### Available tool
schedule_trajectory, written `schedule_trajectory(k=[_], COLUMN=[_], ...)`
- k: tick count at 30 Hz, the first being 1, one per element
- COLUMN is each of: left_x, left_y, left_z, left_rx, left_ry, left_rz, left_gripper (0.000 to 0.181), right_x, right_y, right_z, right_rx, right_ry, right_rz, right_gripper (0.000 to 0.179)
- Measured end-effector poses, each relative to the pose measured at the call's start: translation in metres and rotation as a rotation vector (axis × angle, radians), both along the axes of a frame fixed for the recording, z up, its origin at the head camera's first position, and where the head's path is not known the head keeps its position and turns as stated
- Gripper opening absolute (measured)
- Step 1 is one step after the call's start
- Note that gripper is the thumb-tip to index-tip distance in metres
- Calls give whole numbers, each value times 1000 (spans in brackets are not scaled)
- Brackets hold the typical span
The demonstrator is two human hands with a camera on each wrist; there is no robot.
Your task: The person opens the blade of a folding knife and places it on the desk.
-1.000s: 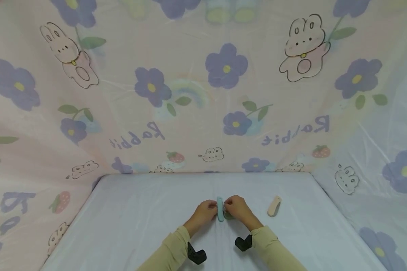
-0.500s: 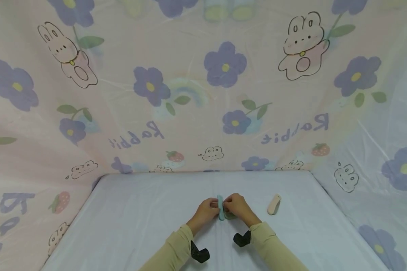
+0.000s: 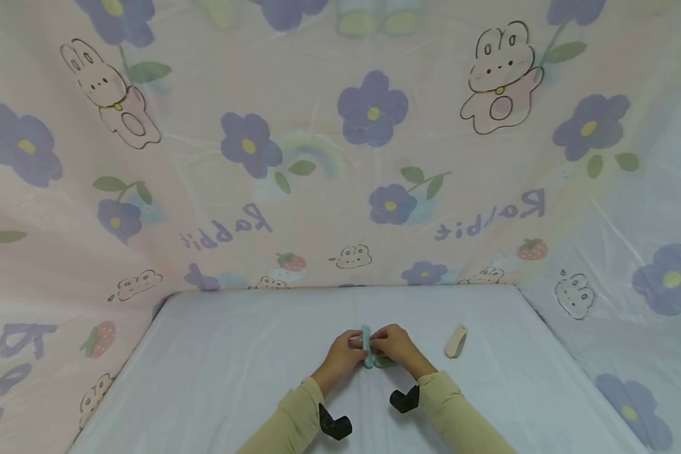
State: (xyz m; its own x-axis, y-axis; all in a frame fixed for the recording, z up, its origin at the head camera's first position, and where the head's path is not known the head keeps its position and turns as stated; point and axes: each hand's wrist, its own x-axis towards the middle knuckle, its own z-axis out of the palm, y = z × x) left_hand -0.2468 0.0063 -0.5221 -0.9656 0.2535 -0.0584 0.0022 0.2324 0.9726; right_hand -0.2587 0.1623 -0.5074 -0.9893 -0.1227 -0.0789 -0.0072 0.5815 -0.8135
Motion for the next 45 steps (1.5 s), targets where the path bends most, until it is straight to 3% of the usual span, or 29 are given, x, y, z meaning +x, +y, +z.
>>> schedule_trajectory(k=[6,11,18,21,32,45], left_x=[0,2,12,16,35,50], left_y=[-6,-11,-18,-21,-39,-43], left_z=[-2,2,17,23,31,34], left_rx=[211,367,420,445,505,542], left_ry=[-63,-126,-154,-151,-228,-236], left_rz=[0,-7,-17,-36,-97,-75], left_gripper=[49,50,49,48,52,53], right_x=[0,1,6,11,29,47], right_y=[-1,1,1,0,-1,-13], right_z=[-2,-3,3,10,25,32], right_rx=[-65,-273,-591,-666,-654,-680], right_ry=[10,-41,-197,-227,-270,-260], right_rz=[4,-7,28,61,163,58], right_gripper=[19,24,32,30,32,39])
